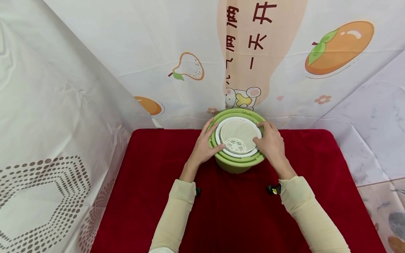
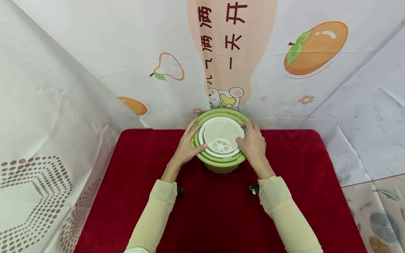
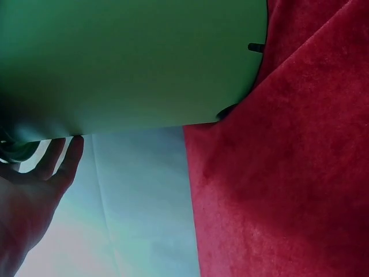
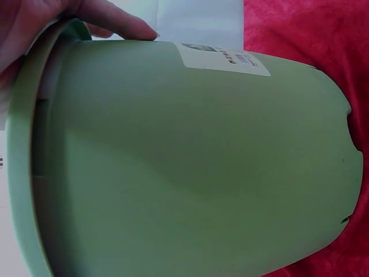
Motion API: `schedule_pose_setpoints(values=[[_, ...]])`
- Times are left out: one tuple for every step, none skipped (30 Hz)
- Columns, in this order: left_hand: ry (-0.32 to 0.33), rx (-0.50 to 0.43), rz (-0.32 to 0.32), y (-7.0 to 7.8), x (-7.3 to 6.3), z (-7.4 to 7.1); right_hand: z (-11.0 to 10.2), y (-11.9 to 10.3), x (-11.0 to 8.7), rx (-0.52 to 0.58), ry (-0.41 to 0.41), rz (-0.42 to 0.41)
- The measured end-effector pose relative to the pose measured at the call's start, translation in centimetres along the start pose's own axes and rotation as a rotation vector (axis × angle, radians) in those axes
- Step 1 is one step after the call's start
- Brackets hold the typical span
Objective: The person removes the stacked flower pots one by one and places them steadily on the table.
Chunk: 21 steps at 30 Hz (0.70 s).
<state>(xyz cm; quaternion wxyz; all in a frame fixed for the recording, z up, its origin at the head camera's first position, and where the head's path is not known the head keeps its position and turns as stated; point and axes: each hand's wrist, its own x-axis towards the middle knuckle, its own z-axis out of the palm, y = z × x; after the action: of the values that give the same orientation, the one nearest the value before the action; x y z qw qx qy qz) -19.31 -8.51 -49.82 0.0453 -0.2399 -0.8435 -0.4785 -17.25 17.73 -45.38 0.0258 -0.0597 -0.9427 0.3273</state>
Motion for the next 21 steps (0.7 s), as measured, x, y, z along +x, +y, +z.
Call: schedule_pose_setpoints(values=[[-0.001,-0.001,0.002,-0.03,-0.01,0.04,0.05,0.08,-0.02,0.005,0.013,-0.004],[-0.002,-0.001,0.004,-0.03,-0.03,0.05,0.1,0.16,-0.03,0.011,0.029,-0.009],[-0.002,0.0,0.007,-0.05,-0.02,0.07,0.16,0.23,-0.03,0.015,0.046,-0.015],[-0.001,0.0,0.01,-0.06,-0.02,0.08,0.22,0.29,-0.03,0.021,0.061,-0.023],[0.001,0.0,0.014,-0.09,-0.02,0.08,0.29,0.35,0.01,0.026,0.076,-0.031],[0.005,0.001,0.019,-0.16,-0.01,0.09,0.36,0.39,0.04,0.03,0.091,-0.039],[0.009,0.002,0.024,-0.19,0.0,0.09,0.37,0.42,0.04,0.031,0.103,-0.044],[0.013,0.002,0.03,-0.19,0.01,0.08,0.41,0.47,0.05,0.033,0.115,-0.048],[0.016,0.001,0.034,-0.22,0.02,0.09,0.45,0.52,0.03,0.039,0.125,-0.049],[0.018,0.0,0.036,-0.23,0.03,0.09,0.48,0.57,0.02,0.045,0.134,-0.049],[0.018,-0.001,0.037,-0.24,0.03,0.08,0.52,0.63,0.01,0.052,0.145,-0.047],[0.018,-0.001,0.036,-0.27,0.02,0.1,0.56,0.69,-0.03,0.059,0.155,-0.043],[0.016,0.0,0.035,-0.27,0.01,0.12,0.6,0.75,-0.06,0.067,0.165,-0.04],[0.014,-0.001,0.034,-0.27,0.01,0.14,0.65,0.81,-0.08,0.076,0.176,-0.038],[0.013,0.0,0.034,-0.3,0.02,0.17,0.69,0.87,-0.09,0.083,0.185,-0.036],[0.013,0.001,0.036,-0.33,0.01,0.18,0.75,0.91,-0.08,0.088,0.192,-0.035],[0.013,0.001,0.039,-0.37,-0.01,0.2,0.81,0.94,-0.08,0.092,0.199,-0.035],[0.015,0.001,0.042,-0.39,-0.02,0.22,0.87,0.97,-0.08,0.095,0.206,-0.038],[0.017,0.0,0.047,-0.44,-0.03,0.24,0.93,1.01,-0.06,0.102,0.209,-0.036],[0.019,-0.002,0.049,-0.47,-0.04,0.25,0.98,1.03,-0.06,0.111,0.211,-0.034],[0.02,-0.005,0.053,-0.51,-0.05,0.27,1.04,1.06,-0.05,0.122,0.213,-0.032]])
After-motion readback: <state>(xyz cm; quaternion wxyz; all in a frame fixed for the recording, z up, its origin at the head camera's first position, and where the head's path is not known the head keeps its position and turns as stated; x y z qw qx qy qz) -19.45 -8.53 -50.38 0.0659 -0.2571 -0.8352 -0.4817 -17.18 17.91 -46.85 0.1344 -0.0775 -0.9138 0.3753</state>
